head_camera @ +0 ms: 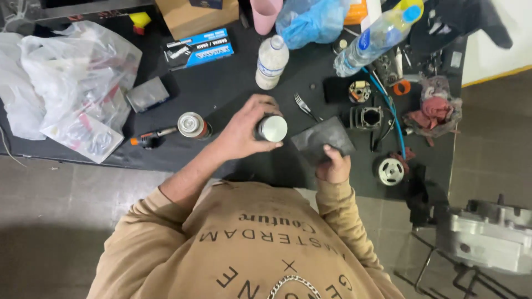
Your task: The person scrubs a small cylindrical metal part with a black abrasive block on a workbench. They then wipe the part with a red cloth and pick up a larger metal engine block to inspect it.
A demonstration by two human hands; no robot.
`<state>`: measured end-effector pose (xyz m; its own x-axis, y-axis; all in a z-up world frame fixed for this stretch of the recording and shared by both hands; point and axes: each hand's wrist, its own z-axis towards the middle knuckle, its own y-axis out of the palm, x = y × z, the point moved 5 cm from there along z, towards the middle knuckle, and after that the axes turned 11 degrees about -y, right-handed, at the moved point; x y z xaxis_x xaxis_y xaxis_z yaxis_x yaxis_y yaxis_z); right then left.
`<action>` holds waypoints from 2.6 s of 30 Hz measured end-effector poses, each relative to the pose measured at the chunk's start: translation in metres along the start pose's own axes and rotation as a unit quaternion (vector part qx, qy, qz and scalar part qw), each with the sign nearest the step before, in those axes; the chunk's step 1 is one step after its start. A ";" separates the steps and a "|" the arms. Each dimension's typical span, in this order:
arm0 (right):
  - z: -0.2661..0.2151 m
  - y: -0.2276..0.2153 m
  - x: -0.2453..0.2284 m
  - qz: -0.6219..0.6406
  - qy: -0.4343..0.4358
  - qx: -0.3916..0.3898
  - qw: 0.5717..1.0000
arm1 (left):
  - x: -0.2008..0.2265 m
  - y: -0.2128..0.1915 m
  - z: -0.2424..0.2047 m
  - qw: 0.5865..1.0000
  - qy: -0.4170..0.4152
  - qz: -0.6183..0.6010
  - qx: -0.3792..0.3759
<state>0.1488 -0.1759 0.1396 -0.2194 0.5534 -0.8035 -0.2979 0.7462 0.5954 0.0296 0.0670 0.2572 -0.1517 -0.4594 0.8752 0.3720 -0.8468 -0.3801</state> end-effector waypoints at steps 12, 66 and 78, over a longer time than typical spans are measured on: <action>-0.047 0.148 -0.016 -0.591 -0.311 -0.413 0.619 | -0.053 0.031 -0.030 0.991 -0.133 0.013 0.004; -0.024 -0.071 0.157 -0.725 -0.053 -0.252 0.638 | -0.259 0.221 -0.052 0.969 -0.026 0.228 -0.088; -0.031 -0.040 0.144 -0.739 -0.074 -0.291 0.603 | -0.245 0.209 -0.046 0.949 -0.005 0.282 -0.143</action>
<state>0.1003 -0.1383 0.0001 0.7582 -0.4979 -0.4210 -0.3512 0.2322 -0.9070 0.1024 -0.0096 -0.0501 0.0063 -0.8597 0.5107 0.1282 -0.5058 -0.8531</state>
